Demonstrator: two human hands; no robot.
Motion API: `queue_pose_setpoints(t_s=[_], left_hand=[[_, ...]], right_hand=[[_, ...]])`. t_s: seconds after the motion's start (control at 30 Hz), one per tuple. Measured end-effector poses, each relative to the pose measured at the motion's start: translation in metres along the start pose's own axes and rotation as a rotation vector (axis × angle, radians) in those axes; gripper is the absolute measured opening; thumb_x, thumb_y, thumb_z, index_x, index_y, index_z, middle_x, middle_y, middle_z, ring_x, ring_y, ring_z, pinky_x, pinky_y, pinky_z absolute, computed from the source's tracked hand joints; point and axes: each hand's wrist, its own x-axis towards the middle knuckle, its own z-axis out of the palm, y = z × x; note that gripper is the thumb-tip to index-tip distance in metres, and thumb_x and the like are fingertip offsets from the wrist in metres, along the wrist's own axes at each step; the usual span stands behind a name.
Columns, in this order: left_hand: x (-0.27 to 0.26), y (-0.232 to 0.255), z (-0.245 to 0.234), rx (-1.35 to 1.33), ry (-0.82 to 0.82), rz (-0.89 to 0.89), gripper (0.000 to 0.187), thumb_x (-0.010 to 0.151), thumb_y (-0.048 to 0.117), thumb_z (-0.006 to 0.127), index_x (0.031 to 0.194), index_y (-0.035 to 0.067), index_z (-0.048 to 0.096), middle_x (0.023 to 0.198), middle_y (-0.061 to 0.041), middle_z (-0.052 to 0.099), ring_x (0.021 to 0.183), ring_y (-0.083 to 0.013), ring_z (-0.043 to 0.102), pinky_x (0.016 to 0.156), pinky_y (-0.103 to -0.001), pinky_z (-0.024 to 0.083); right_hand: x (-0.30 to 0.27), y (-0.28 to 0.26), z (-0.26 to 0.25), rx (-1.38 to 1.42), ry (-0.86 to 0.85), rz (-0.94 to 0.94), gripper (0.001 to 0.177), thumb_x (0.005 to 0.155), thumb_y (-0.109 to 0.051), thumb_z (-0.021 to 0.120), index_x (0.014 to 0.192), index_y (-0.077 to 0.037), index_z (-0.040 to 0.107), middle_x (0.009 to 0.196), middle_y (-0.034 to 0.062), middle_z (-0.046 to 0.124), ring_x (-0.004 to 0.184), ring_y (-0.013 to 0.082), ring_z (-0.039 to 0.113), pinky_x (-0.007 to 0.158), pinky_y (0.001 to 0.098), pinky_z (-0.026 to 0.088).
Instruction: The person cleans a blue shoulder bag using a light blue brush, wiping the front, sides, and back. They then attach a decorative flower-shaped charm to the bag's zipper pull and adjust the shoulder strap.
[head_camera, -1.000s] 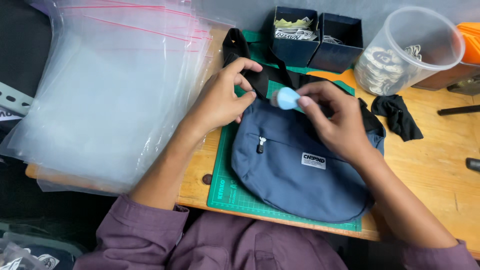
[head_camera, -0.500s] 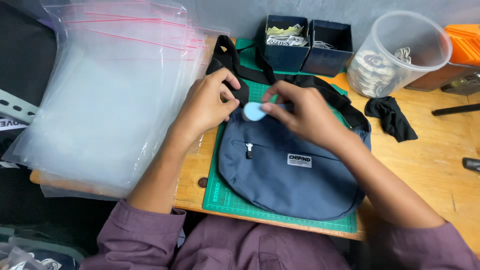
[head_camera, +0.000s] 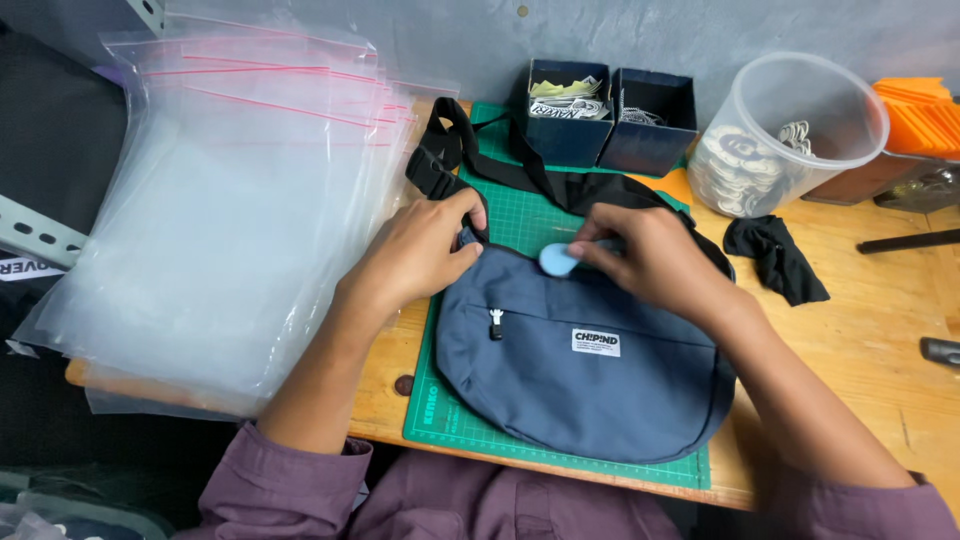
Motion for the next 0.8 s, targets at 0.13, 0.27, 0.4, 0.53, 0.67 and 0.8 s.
queue_pose_setpoints(t_s=[0.13, 0.27, 0.4, 0.53, 0.67, 0.8], left_hand=[[0.000, 0.006, -0.002, -0.063, -0.026, 0.057, 0.025, 0.101, 0.007, 0.069, 0.126, 0.005, 0.072, 0.115, -0.033, 0.080, 0.118, -0.0548, 0.077, 0.102, -0.063, 0.060], [0.003, -0.008, -0.001, -0.024, 0.000, 0.036, 0.026, 0.100, 0.006, 0.074, 0.126, 0.008, 0.071, 0.114, -0.029, 0.080, 0.114, -0.0504, 0.078, 0.099, -0.060, 0.061], [-0.001, -0.007, -0.005, -0.025, -0.016, 0.077, 0.015, 0.100, 0.004, 0.073, 0.114, 0.009, 0.078, 0.110, -0.024, 0.084, 0.106, -0.0463, 0.082, 0.095, -0.055, 0.063], [-0.005, -0.001, -0.010, -0.039, -0.062, 0.064, 0.019, 0.098, 0.002, 0.075, 0.116, 0.006, 0.080, 0.114, -0.026, 0.083, 0.102, -0.0437, 0.083, 0.094, -0.055, 0.064], [-0.001, -0.014, -0.004, -0.010, -0.061, 0.081, 0.026, 0.095, 0.001, 0.078, 0.121, 0.003, 0.080, 0.114, -0.025, 0.080, 0.099, -0.0429, 0.082, 0.089, -0.056, 0.064], [-0.003, -0.017, -0.007, -0.019, -0.061, 0.030, 0.030, 0.096, 0.000, 0.078, 0.125, 0.004, 0.081, 0.115, -0.022, 0.079, 0.096, -0.0397, 0.083, 0.088, -0.051, 0.064]], right_hand=[[0.024, -0.023, 0.045, 0.179, 0.022, -0.122, 0.013, 0.105, -0.028, 0.081, 0.113, -0.017, 0.076, 0.095, 0.0116, 0.084, 0.098, 0.0437, 0.080, 0.086, 0.0546, 0.061], [0.019, -0.022, 0.033, 0.123, -0.080, -0.131, 0.010, 0.101, -0.025, 0.082, 0.106, -0.019, 0.076, 0.092, 0.0106, 0.084, 0.096, 0.0437, 0.079, 0.084, 0.0550, 0.061], [-0.008, -0.010, -0.025, -0.174, -0.205, 0.102, 0.011, 0.098, -0.026, 0.084, 0.103, -0.019, 0.078, 0.094, 0.0105, 0.089, 0.098, 0.0419, 0.083, 0.089, 0.0542, 0.064], [0.015, -0.025, 0.012, -0.107, -0.231, 0.021, 0.011, 0.096, -0.029, 0.083, 0.104, -0.023, 0.079, 0.097, 0.0107, 0.089, 0.105, 0.0453, 0.081, 0.092, 0.0581, 0.062], [0.039, -0.035, 0.058, 0.141, -0.096, -0.170, 0.012, 0.104, -0.030, 0.082, 0.108, -0.022, 0.074, 0.100, 0.0068, 0.086, 0.105, 0.0398, 0.082, 0.091, 0.0517, 0.063], [0.013, -0.031, 0.008, 0.016, -0.235, -0.102, 0.012, 0.097, -0.024, 0.083, 0.103, -0.016, 0.077, 0.101, 0.0141, 0.088, 0.108, 0.0472, 0.081, 0.092, 0.0594, 0.063]])
